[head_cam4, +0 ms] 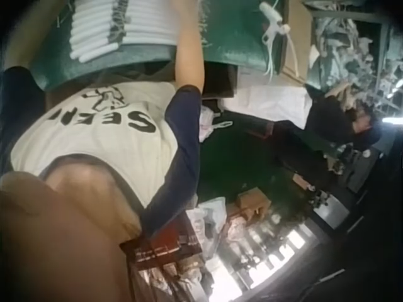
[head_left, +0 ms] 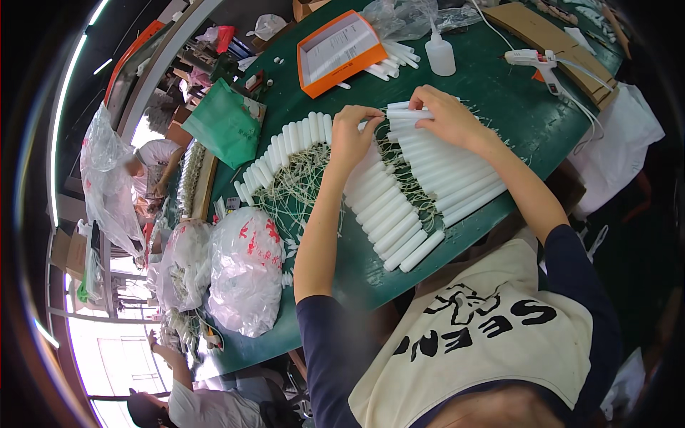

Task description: Assembling white light components by inserting wires into tubes and sealing them with a glue gun.

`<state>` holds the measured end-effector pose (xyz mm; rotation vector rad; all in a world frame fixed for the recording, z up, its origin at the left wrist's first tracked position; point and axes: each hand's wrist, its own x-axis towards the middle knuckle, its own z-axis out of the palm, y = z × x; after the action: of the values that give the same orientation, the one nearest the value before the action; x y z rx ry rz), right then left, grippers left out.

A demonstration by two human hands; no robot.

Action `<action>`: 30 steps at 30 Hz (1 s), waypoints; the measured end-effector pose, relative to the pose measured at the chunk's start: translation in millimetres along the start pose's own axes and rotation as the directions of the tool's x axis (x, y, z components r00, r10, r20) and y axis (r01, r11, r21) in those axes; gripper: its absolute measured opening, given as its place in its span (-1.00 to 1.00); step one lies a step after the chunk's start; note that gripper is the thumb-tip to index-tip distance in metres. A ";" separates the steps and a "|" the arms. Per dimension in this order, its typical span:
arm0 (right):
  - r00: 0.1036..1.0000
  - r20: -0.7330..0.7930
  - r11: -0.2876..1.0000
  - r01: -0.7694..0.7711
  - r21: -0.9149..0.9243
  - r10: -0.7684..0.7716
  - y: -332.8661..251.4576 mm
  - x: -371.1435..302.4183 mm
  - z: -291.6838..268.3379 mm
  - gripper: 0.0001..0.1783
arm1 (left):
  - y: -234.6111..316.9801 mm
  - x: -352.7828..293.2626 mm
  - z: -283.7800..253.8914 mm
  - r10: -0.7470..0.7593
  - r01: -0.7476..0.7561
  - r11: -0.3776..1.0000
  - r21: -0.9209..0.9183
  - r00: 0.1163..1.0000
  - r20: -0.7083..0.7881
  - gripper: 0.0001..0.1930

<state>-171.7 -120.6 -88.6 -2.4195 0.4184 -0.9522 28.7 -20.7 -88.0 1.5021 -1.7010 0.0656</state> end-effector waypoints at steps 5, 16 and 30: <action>0.995 0.083 0.989 -0.041 -0.141 0.053 2.6 1.5 0.3 -0.75 | 0.2 1.0 1.4 0.069 -0.068 0.997 0.036 0.998 -0.009 -0.94; 0.994 0.098 0.991 -0.032 -0.127 0.044 -0.2 -1.1 5.2 -0.81 | 0.5 -8.0 7.9 -0.227 0.228 0.965 -0.127 0.974 0.021 -0.79; 0.994 0.110 0.987 0.009 -0.163 0.009 14.5 -1.0 12.5 -0.76 | 1.9 -6.8 -4.5 -0.140 0.184 0.965 -0.188 0.965 0.223 -0.66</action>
<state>-165.1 -127.9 -105.1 -2.6056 0.4731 -0.8063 29.1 -12.3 -88.3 1.5256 -1.6801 -0.3586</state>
